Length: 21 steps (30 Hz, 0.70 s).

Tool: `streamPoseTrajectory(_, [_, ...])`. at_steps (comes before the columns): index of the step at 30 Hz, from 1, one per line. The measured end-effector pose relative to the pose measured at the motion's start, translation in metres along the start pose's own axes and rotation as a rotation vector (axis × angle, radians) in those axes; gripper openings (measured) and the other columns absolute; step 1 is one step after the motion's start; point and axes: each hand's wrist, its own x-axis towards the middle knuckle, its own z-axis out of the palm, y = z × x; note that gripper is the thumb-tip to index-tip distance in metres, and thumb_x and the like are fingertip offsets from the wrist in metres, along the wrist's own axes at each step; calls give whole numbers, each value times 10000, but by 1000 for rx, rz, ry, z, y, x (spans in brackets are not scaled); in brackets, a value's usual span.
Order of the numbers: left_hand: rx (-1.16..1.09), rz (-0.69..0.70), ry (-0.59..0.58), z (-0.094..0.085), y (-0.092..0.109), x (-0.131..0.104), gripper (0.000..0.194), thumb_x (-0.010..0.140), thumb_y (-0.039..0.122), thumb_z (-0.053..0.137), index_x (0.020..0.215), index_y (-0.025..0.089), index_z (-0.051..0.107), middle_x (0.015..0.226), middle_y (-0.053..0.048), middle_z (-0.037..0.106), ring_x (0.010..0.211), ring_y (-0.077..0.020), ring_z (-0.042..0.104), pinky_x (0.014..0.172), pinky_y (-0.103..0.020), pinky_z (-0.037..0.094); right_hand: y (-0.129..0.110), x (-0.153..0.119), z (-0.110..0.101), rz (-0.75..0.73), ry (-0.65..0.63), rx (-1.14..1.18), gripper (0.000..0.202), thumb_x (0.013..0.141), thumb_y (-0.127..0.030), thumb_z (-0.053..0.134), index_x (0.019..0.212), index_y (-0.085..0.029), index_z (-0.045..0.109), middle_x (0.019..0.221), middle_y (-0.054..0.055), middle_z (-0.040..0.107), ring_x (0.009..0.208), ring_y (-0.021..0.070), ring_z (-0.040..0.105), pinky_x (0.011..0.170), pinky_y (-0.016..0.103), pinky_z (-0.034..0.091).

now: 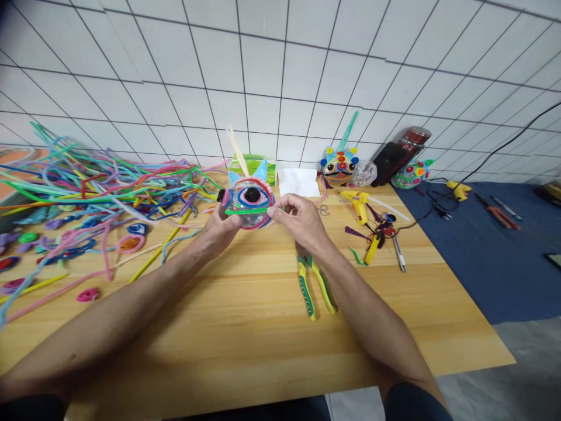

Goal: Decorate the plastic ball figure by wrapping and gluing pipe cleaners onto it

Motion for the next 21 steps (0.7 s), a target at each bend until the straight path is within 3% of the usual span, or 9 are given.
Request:
streamPoseTrajectory(3, [-75,-63,-36,4,7,-1,890,806,785,969,1499,294,700,1519,-146,781,1513,-426,696,1198,-581,625,0,1,-2,8,7,16,477,792,-685,938,796,-249,747,765,-6,721,710,169,558,665,327,440])
streamPoseTrajectory(5, [-93,-88,-55,4,10,-2,842,848,761,950,1510,309,694,1572,-140,756,1533,-429,680,1188,-589,632,-1,1,-3,4,11,18,446,803,-648,932,788,-246,739,775,-3,733,708,165,562,667,324,445])
streamPoseTrajectory(10, [-72,-93,-34,-1,6,-3,864,827,663,1015,1542,330,664,1541,-130,771,1449,-425,740,1164,-601,649,-1,1,-4,5,8,29,401,804,-593,919,774,-239,733,781,4,754,717,168,596,681,327,460])
streamPoseTrajectory(16, [-46,-85,17,-1,1,-2,1023,717,693,1070,1558,306,636,1428,-148,818,1353,-443,795,1134,-615,664,3,2,-2,11,-3,13,413,801,-621,914,790,-244,745,768,0,740,717,170,574,664,324,440])
streamPoseTrajectory(21, [-34,-81,9,1,2,-1,1021,723,679,1065,1563,291,633,1392,-151,835,1364,-444,791,1136,-601,667,5,2,-2,11,0,-20,414,814,-636,902,797,-250,755,702,-22,664,666,155,506,646,328,392])
